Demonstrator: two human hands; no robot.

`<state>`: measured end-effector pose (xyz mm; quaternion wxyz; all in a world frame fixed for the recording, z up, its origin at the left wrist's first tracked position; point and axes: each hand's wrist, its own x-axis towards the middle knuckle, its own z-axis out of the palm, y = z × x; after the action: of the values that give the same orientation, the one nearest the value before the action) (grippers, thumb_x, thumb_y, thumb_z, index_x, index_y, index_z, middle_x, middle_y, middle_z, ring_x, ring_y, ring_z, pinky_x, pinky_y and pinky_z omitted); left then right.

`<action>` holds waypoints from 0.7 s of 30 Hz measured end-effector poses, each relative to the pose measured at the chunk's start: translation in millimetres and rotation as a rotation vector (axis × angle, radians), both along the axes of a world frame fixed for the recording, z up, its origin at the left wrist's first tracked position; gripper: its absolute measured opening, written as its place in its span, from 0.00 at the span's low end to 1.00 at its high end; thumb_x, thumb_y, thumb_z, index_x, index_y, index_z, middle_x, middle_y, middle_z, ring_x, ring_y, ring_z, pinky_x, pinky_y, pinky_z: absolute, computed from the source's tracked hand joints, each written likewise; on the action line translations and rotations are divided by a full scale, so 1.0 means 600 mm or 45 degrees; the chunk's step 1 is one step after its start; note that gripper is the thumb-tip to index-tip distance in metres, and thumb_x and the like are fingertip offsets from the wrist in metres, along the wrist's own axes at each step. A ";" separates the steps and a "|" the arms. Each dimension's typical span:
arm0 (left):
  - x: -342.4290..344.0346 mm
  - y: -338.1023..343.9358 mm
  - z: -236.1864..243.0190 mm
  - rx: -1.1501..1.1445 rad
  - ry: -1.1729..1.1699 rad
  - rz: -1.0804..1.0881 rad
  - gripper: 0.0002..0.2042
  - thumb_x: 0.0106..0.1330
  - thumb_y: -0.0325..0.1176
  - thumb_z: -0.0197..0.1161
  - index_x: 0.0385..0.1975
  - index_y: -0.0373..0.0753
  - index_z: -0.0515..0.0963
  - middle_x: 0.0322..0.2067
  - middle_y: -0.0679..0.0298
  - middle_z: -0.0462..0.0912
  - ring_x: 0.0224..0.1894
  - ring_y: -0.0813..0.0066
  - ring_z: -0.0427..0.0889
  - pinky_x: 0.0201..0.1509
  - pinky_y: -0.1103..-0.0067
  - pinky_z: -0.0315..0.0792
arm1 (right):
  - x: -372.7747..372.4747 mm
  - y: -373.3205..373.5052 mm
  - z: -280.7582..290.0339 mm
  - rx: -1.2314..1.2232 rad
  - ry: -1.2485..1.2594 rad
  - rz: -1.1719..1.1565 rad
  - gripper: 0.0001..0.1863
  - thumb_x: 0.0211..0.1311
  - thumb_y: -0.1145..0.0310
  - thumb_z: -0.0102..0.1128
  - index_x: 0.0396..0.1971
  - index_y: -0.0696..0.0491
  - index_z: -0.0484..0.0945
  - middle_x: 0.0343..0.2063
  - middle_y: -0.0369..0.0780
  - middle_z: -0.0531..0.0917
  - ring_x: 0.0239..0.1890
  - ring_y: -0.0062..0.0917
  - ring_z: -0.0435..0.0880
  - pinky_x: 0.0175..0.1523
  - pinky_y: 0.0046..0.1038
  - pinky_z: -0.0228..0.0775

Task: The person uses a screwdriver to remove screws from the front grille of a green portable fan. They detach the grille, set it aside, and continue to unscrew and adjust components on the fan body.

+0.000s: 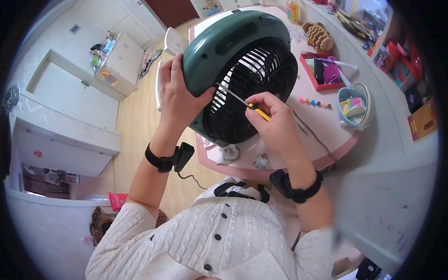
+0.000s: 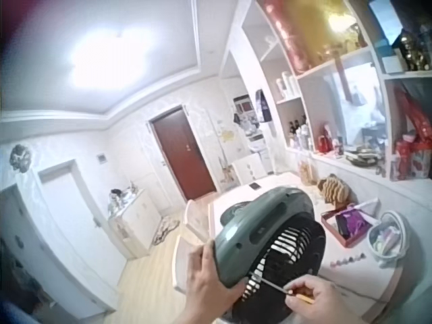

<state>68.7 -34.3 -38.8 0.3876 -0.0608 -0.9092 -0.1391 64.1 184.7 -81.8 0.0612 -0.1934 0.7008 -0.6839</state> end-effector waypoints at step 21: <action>-0.003 -0.005 -0.013 0.053 0.078 -0.034 0.44 0.38 0.37 0.75 0.59 0.28 0.63 0.50 0.49 0.67 0.52 0.50 0.70 0.57 0.66 0.67 | 0.000 0.002 -0.011 0.005 0.052 0.025 0.12 0.61 0.74 0.59 0.44 0.59 0.76 0.29 0.32 0.78 0.30 0.11 0.75 0.36 0.15 0.68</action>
<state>66.6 -37.4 -46.5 0.4146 -0.0689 -0.8929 -0.1613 64.0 185.6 -88.5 0.0540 -0.2141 0.7013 -0.6778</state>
